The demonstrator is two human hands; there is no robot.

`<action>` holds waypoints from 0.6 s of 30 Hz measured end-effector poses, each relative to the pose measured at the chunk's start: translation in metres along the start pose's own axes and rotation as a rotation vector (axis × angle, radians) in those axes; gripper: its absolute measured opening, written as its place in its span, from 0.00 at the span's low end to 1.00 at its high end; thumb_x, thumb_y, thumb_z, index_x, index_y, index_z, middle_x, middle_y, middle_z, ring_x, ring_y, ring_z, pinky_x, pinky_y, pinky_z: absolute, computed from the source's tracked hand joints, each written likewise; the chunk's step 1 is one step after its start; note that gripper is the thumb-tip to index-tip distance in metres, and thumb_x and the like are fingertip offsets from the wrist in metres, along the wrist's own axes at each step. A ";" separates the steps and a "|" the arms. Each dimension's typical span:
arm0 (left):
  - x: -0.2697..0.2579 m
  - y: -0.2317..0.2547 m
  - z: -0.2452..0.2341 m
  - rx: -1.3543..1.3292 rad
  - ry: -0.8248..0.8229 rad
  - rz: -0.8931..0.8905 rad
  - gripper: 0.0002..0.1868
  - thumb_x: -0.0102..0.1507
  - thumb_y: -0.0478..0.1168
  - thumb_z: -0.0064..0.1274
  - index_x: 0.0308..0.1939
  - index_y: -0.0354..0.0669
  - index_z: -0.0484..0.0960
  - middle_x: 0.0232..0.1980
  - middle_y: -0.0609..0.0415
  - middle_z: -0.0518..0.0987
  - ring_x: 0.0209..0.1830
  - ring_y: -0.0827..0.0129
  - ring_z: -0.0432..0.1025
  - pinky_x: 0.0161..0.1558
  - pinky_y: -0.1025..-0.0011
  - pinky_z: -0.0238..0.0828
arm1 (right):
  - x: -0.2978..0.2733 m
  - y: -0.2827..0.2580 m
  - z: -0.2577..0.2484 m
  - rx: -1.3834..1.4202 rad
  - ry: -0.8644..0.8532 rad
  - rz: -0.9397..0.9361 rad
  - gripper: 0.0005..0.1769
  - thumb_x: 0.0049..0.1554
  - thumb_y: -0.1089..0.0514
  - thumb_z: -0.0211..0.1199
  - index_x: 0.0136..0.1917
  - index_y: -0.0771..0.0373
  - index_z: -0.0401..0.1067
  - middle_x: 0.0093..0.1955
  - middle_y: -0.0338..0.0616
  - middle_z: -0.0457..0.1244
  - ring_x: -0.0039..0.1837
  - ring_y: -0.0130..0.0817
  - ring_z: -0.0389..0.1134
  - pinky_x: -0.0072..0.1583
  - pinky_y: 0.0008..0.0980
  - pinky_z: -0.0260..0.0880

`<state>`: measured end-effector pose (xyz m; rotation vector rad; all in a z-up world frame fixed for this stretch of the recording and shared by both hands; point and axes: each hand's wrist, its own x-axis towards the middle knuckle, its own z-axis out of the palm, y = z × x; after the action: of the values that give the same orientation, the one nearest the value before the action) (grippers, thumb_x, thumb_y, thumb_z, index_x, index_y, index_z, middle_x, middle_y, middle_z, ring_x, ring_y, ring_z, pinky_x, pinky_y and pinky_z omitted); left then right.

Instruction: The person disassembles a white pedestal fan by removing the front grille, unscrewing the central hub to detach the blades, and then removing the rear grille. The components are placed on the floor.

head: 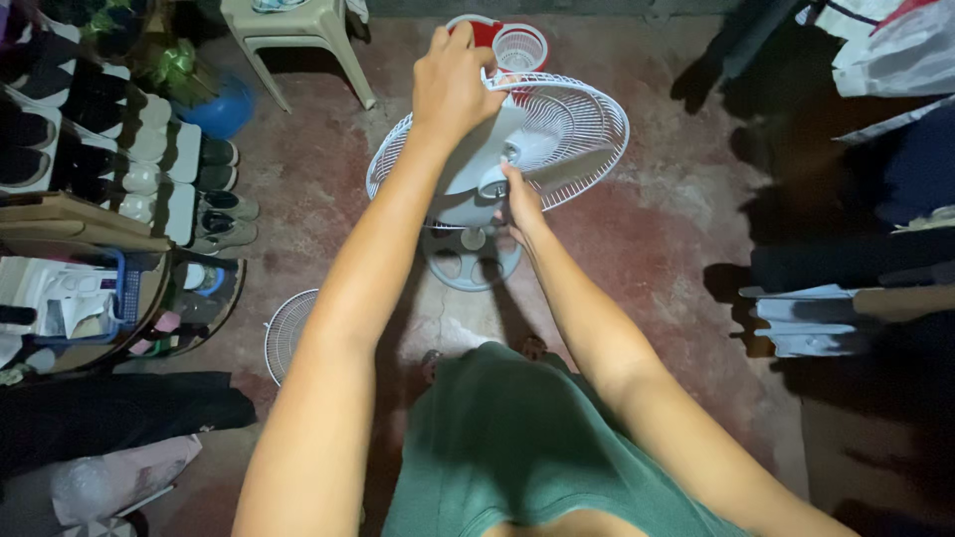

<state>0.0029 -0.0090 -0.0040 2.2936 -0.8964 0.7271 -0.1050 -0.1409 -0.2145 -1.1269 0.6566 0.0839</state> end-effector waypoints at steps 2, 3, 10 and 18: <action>0.001 0.000 0.002 -0.009 0.000 -0.012 0.16 0.50 0.52 0.73 0.30 0.47 0.87 0.42 0.52 0.75 0.48 0.52 0.70 0.40 0.55 0.73 | -0.004 -0.001 0.000 -0.066 -0.044 -0.145 0.28 0.59 0.33 0.64 0.51 0.61 0.76 0.42 0.42 0.65 0.41 0.36 0.64 0.41 0.42 0.62; 0.001 0.000 0.003 -0.013 0.001 -0.017 0.15 0.50 0.52 0.73 0.30 0.48 0.87 0.41 0.53 0.76 0.48 0.53 0.70 0.40 0.55 0.73 | -0.007 -0.003 0.000 -0.042 -0.012 -0.073 0.28 0.57 0.32 0.62 0.49 0.59 0.75 0.40 0.42 0.64 0.37 0.36 0.62 0.38 0.40 0.61; 0.000 0.005 0.006 -0.011 0.015 -0.008 0.17 0.49 0.53 0.73 0.29 0.47 0.87 0.41 0.51 0.76 0.48 0.52 0.71 0.41 0.55 0.73 | -0.009 -0.001 -0.002 0.006 0.064 -0.012 0.26 0.55 0.33 0.62 0.45 0.59 0.75 0.34 0.36 0.61 0.32 0.28 0.60 0.33 0.32 0.63; 0.002 0.002 -0.001 0.002 0.006 -0.063 0.18 0.48 0.55 0.73 0.26 0.46 0.87 0.41 0.50 0.77 0.47 0.51 0.71 0.39 0.54 0.72 | 0.014 0.020 -0.008 -0.051 0.064 -0.090 0.26 0.57 0.33 0.65 0.48 0.58 0.69 0.41 0.35 0.59 0.44 0.31 0.62 0.45 0.45 0.66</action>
<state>0.0026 -0.0109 -0.0015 2.3091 -0.8174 0.7073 -0.1052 -0.1425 -0.2405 -1.2105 0.6624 -0.0126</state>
